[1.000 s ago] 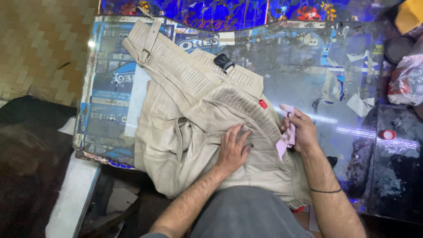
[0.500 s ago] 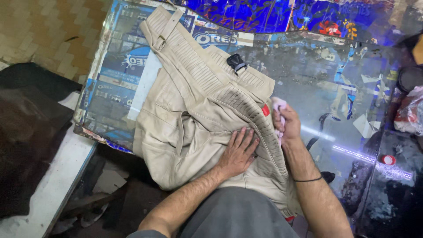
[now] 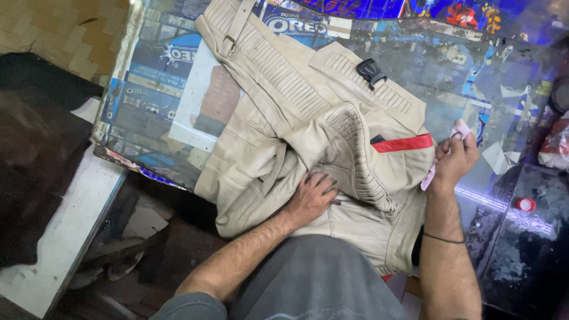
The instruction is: The person wipes a beige leather jacket with a pink cloth, focusing on the red shoulder patch and the ribbed waistband. They repeatedly rub the same areas, occasionally repositioning the jacket on the table.
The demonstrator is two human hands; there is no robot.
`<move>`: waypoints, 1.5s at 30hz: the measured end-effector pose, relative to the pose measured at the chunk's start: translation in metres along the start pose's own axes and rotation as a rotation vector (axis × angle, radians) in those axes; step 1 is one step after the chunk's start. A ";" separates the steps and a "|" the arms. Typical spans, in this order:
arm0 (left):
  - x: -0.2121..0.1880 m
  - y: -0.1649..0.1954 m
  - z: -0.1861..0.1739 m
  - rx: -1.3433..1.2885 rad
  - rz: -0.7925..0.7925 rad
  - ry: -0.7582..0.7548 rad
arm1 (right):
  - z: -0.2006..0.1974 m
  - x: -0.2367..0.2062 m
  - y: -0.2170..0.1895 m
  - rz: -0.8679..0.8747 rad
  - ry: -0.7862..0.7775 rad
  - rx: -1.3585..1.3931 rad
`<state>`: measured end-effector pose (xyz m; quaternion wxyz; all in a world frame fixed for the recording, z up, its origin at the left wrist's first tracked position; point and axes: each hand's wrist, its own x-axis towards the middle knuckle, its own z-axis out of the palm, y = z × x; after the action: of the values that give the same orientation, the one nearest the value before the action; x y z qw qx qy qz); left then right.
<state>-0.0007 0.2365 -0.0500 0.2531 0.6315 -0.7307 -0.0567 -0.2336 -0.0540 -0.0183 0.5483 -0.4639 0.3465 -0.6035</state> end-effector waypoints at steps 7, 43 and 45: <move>0.010 0.005 -0.011 0.012 0.067 0.086 | 0.067 -0.146 -0.109 -0.164 -0.216 0.085; 0.184 0.000 -0.148 0.298 0.052 -0.545 | 0.032 -0.210 0.002 -0.402 -0.822 -0.470; 0.196 -0.010 -0.140 0.282 0.067 -0.647 | 0.036 -0.208 -0.004 -0.591 -0.916 -0.537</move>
<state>0.0552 0.0812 0.1255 -0.0795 0.5853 -0.7940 -0.1441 -0.2076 0.1542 -0.0404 0.3146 -0.8751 0.0722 -0.3607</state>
